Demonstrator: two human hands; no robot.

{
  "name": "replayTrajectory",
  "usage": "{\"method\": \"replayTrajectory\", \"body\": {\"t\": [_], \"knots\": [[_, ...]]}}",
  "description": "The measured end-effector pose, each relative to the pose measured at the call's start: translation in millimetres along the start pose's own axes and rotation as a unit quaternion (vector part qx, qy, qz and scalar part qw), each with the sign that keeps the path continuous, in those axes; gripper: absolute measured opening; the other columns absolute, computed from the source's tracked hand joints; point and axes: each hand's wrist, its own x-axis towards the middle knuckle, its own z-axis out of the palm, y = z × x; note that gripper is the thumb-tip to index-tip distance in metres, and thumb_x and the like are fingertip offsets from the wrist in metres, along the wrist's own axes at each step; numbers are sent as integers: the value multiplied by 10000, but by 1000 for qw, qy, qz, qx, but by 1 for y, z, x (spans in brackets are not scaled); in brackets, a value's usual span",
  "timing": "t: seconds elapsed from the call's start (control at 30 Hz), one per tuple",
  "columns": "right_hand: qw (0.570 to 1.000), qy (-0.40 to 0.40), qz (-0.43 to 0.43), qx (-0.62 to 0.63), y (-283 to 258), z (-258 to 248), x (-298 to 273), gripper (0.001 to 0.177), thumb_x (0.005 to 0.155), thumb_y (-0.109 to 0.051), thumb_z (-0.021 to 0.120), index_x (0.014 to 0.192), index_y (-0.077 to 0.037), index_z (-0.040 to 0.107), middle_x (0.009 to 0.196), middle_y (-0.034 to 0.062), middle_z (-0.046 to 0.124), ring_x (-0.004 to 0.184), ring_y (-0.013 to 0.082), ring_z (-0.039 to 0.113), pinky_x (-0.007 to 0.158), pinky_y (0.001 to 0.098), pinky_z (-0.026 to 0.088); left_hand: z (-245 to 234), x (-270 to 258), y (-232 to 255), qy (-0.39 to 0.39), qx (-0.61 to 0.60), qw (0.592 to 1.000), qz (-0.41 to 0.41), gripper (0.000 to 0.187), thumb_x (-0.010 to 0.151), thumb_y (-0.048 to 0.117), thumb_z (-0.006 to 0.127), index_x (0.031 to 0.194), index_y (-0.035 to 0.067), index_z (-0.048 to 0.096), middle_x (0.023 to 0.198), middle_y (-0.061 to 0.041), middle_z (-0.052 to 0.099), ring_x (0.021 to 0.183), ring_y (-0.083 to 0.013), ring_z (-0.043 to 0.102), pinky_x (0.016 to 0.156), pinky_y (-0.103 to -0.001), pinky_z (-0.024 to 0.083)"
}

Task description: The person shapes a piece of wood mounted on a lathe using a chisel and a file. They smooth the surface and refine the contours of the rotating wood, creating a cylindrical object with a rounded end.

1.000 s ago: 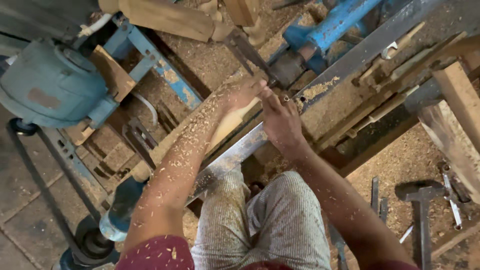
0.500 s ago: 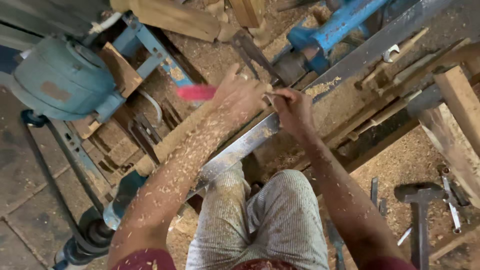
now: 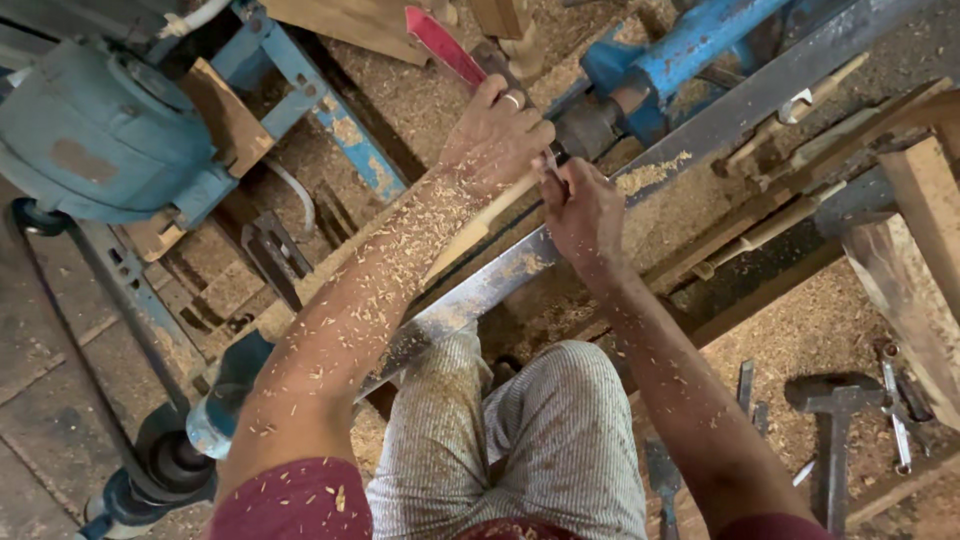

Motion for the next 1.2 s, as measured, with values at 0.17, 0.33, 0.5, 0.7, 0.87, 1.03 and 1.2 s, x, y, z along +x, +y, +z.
{"method": "replayTrajectory", "body": {"t": [0.17, 0.33, 0.5, 0.7, 0.87, 1.03, 1.2], "knots": [[999, 15, -29, 11, -12, -11, 0, 152, 1001, -154, 756, 980, -57, 641, 872, 169, 639, 798, 370, 647, 705, 461, 523, 1, -4, 3, 29, -65, 997, -8, 147, 897, 316, 684, 970, 189, 665, 892, -18, 686, 899, -204, 668, 966, -443, 432], [985, -68, -110, -113, -17, -22, -6, 312, 902, -80, 679, 1201, -1, 632, 1146, 199, 652, 1015, 397, 641, 801, 461, 538, 55, 2, -5, -154, -234, 950, -138, 195, 942, 307, 658, 1029, 138, 701, 948, -96, 706, 931, -302, 688, 879, -496, 519], [997, -50, -18, -56, -26, -6, -12, 359, 957, -17, 614, 1316, -14, 628, 1095, 187, 646, 1005, 376, 627, 857, 489, 527, 124, -10, 2, -196, -231, 953, 7, 266, 947, 268, 603, 1066, 54, 708, 1026, -197, 711, 986, -399, 674, 835, -535, 552], [991, -48, -58, -112, -21, 0, -11, 469, 879, -2, 620, 1346, 6, 590, 1141, 158, 644, 1046, 366, 613, 876, 499, 480, 133, -31, 9, -149, -510, 813, -236, 334, 1013, 317, 543, 1052, 7, 661, 1010, -186, 703, 959, -328, 694, 846, -478, 543], [981, -57, -96, -156, -19, 1, -24, 587, 820, -27, 634, 1401, 7, 564, 1272, 143, 618, 1104, 353, 585, 936, 461, 471, 170, -55, 27, -75, -741, 626, -232, 292, 1112, 277, 555, 1135, -4, 633, 1046, -113, 665, 995, -221, 643, 885, -398, 551], [962, -117, -112, -221, -21, 5, -25, 569, 822, -88, 642, 1380, -10, 557, 1249, 154, 622, 1102, 331, 603, 951, 461, 483, 192, -67, 31, -89, -757, 590, -267, 359, 1084, 317, 486, 1174, 28, 678, 1070, -67, 727, 997, -152, 671, 893, -323, 556], [964, -115, -103, -218, -24, 7, -24, 484, 986, -114, 617, 1437, 44, 536, 1200, 171, 638, 1029, 342, 622, 930, 450, 489, 176, -52, 19, -178, -721, 602, -292, 358, 1086, 316, 480, 1094, 30, 694, 979, -88, 737, 911, -179, 696, 840, -352, 584]]}}
